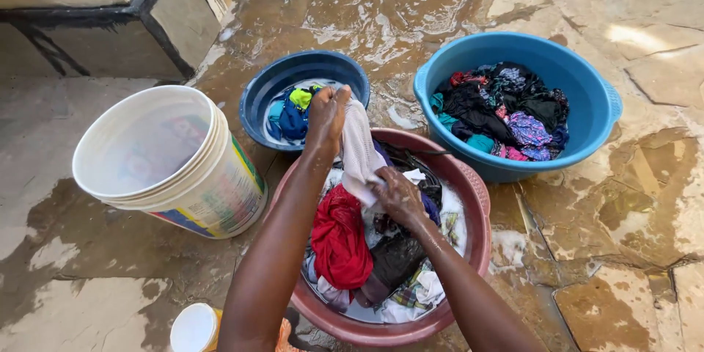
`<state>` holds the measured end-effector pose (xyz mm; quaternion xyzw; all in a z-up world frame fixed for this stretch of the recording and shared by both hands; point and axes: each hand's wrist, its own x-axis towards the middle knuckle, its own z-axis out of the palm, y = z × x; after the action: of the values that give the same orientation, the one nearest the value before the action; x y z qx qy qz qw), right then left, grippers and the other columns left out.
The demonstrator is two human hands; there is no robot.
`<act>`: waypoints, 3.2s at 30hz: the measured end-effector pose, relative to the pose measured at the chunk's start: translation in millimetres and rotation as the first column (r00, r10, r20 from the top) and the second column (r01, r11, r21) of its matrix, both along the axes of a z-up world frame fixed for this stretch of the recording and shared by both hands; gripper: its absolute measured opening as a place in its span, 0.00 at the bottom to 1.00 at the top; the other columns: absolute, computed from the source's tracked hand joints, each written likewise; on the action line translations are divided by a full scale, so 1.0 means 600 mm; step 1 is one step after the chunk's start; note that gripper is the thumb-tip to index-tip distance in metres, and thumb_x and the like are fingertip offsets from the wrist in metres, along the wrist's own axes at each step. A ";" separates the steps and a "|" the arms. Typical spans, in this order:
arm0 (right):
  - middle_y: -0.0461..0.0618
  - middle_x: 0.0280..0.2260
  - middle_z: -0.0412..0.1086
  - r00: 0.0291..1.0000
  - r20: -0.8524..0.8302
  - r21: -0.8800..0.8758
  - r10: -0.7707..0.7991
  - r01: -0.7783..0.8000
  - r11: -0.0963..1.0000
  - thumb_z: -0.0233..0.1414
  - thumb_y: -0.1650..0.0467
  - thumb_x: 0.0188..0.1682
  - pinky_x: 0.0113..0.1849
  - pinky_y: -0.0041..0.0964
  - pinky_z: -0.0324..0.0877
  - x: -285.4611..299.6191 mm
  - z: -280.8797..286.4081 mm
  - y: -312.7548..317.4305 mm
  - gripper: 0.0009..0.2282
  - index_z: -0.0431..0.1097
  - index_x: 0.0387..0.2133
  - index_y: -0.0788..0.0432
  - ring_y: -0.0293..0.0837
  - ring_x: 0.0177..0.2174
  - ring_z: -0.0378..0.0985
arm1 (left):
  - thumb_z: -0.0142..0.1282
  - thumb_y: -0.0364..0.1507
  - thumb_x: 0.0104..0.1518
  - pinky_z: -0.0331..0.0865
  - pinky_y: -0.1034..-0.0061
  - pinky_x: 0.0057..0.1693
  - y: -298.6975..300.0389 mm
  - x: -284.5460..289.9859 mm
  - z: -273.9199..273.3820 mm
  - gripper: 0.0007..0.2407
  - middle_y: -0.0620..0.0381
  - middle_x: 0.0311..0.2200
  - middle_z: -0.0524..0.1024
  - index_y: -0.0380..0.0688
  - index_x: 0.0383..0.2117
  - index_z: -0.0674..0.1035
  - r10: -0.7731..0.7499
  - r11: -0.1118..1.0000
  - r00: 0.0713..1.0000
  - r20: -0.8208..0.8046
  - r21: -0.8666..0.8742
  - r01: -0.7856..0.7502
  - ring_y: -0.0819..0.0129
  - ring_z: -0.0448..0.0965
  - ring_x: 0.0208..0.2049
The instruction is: Hand-washing various items of clothing in basins with water and detergent
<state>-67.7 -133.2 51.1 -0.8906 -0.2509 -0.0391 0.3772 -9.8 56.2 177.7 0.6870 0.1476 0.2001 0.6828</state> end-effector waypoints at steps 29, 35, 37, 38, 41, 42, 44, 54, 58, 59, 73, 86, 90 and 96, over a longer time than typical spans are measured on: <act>0.53 0.37 0.76 0.737 -0.512 0.284 -0.441 0.630 0.723 0.45 0.53 0.55 0.49 0.53 0.69 0.227 -0.111 -0.067 0.17 0.77 0.36 0.47 0.61 0.46 0.76 | 0.53 0.44 0.61 0.74 0.69 0.41 -0.015 -0.042 -0.150 0.12 0.59 0.23 0.81 0.56 0.27 0.83 -0.198 0.844 0.920 -0.339 0.417 0.336 0.61 0.84 0.32; 0.51 0.22 0.67 0.844 -0.343 0.475 -0.412 0.535 0.699 0.44 0.52 0.59 0.41 0.51 0.65 0.192 -0.022 -0.089 0.23 0.69 0.22 0.53 0.53 0.30 0.70 | 0.52 0.35 0.63 0.73 0.82 0.21 0.005 -0.033 -0.041 0.11 0.53 0.18 0.77 0.45 0.26 0.80 -0.205 0.978 0.978 -0.040 0.022 0.206 0.72 0.76 0.13; 0.49 0.19 0.62 0.842 -0.271 0.529 -0.467 0.536 0.658 0.44 0.55 0.60 0.40 0.48 0.62 0.120 0.114 -0.088 0.21 0.65 0.19 0.51 0.49 0.28 0.65 | 0.52 0.36 0.62 0.75 0.77 0.23 0.024 -0.057 0.035 0.11 0.52 0.21 0.77 0.44 0.30 0.81 -0.125 0.992 0.992 -0.034 0.031 0.126 0.70 0.76 0.17; 0.47 0.17 0.58 0.823 -0.210 0.576 -0.528 0.541 0.613 0.44 0.58 0.61 0.38 0.46 0.60 0.076 0.177 -0.092 0.21 0.60 0.16 0.50 0.46 0.26 0.59 | 0.52 0.37 0.61 0.77 0.71 0.25 0.030 -0.073 0.068 0.12 0.51 0.24 0.76 0.43 0.33 0.81 -0.051 0.998 0.998 -0.038 0.038 0.053 0.68 0.76 0.22; 0.40 0.17 0.68 0.689 -0.566 0.646 -0.452 0.712 0.276 0.51 0.51 0.50 0.29 0.31 0.62 0.176 0.112 -0.190 0.19 0.65 0.16 0.46 0.37 0.20 0.67 | 0.54 0.38 0.58 0.73 0.79 0.23 0.141 -0.059 0.072 0.10 0.60 0.21 0.71 0.44 0.33 0.78 0.095 0.995 0.993 0.067 -0.027 -0.093 0.76 0.74 0.18; 0.40 0.17 0.68 0.693 -0.562 0.650 -0.451 0.708 0.278 0.51 0.51 0.50 0.29 0.31 0.62 0.191 0.088 -0.209 0.19 0.65 0.16 0.46 0.37 0.20 0.67 | 0.54 0.38 0.58 0.73 0.79 0.23 0.170 -0.068 0.069 0.10 0.60 0.21 0.71 0.44 0.33 0.78 0.096 0.995 0.993 0.073 -0.028 -0.094 0.76 0.74 0.18; 0.43 0.21 0.69 0.663 -0.545 0.566 -0.514 0.743 0.358 0.51 0.52 0.55 0.35 0.40 0.63 0.217 0.035 -0.249 0.20 0.66 0.19 0.48 0.43 0.25 0.69 | 0.48 0.34 0.62 0.65 0.86 0.20 0.224 -0.088 0.059 0.11 0.55 0.16 0.72 0.40 0.30 0.77 0.126 0.982 0.992 0.029 0.138 -0.128 0.77 0.70 0.11; 0.44 0.38 0.76 0.668 -0.291 -0.208 -0.685 0.655 0.727 0.51 0.52 0.49 0.46 0.54 0.72 0.190 -0.083 -0.177 0.12 0.73 0.35 0.42 0.57 0.45 0.79 | 0.55 0.34 0.47 0.77 0.51 0.37 0.199 -0.031 -0.240 0.16 0.50 0.35 0.81 0.51 0.43 0.82 0.274 0.006 0.899 -0.341 0.936 0.353 0.47 0.85 0.37; 0.57 0.37 0.76 0.867 -0.184 -0.153 -0.464 0.440 0.885 0.47 0.61 0.53 0.46 0.60 0.72 0.127 -0.038 -0.079 0.09 0.72 0.39 0.48 0.63 0.43 0.79 | 0.50 0.28 0.51 0.78 0.51 0.45 0.034 -0.004 -0.260 0.15 0.53 0.39 0.81 0.55 0.44 0.83 -0.040 0.065 0.892 -0.450 0.890 0.452 0.47 0.83 0.44; 0.59 0.36 0.77 0.906 -0.259 -0.201 -0.335 0.288 0.936 0.46 0.60 0.53 0.46 0.61 0.72 0.114 -0.037 -0.053 0.11 0.73 0.41 0.47 0.65 0.43 0.79 | 0.48 0.27 0.50 0.78 0.51 0.46 -0.007 0.003 -0.260 0.16 0.56 0.39 0.81 0.58 0.43 0.84 -0.077 0.027 0.848 -0.524 0.849 0.528 0.49 0.84 0.44; 0.56 0.23 0.76 0.890 -0.456 -0.263 -0.024 -0.109 0.959 0.51 0.57 0.49 0.43 0.58 0.73 0.047 -0.092 -0.027 0.13 0.71 0.27 0.53 0.60 0.32 0.82 | 0.46 0.30 0.60 0.63 0.46 0.59 0.026 0.018 -0.359 0.06 0.54 0.29 0.77 0.49 0.30 0.77 -0.045 0.646 0.906 -0.421 0.679 0.348 0.47 0.78 0.42; 0.35 0.24 0.62 0.926 -0.375 0.751 -0.036 0.327 0.573 0.57 0.68 0.42 0.34 0.23 0.60 0.196 0.000 -0.092 0.03 0.71 0.23 0.51 0.30 0.29 0.64 | 0.51 0.35 0.61 0.69 0.49 0.48 0.032 -0.056 0.023 0.06 0.48 0.30 0.78 0.51 0.30 0.75 -0.031 0.754 0.997 -0.072 0.653 0.071 0.40 0.78 0.40; 0.36 0.20 0.56 0.964 -0.246 0.713 -0.105 0.253 0.654 0.57 0.64 0.43 0.29 0.27 0.50 0.144 0.142 -0.081 0.09 0.68 0.17 0.49 0.29 0.26 0.57 | 0.54 0.35 0.60 0.68 0.51 0.50 0.057 -0.055 -0.009 0.07 0.54 0.31 0.72 0.51 0.27 0.74 0.065 0.627 0.997 -0.029 0.778 -0.018 0.45 0.76 0.42; 0.56 0.26 0.78 0.821 -0.570 -0.081 0.043 -0.109 0.991 0.54 0.59 0.41 0.42 0.50 0.75 0.124 0.070 -0.096 0.13 0.81 0.23 0.53 0.57 0.34 0.82 | 0.55 0.39 0.49 0.70 0.69 0.26 0.128 -0.045 -0.094 0.11 0.49 0.08 0.73 0.49 0.17 0.81 -0.195 0.683 0.698 -0.689 0.415 0.601 0.58 0.78 0.15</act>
<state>6.7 -190.8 93.2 -0.8708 -0.1647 0.2559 0.3862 -36.6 132.9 121.4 0.9107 0.1173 -0.1520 0.3657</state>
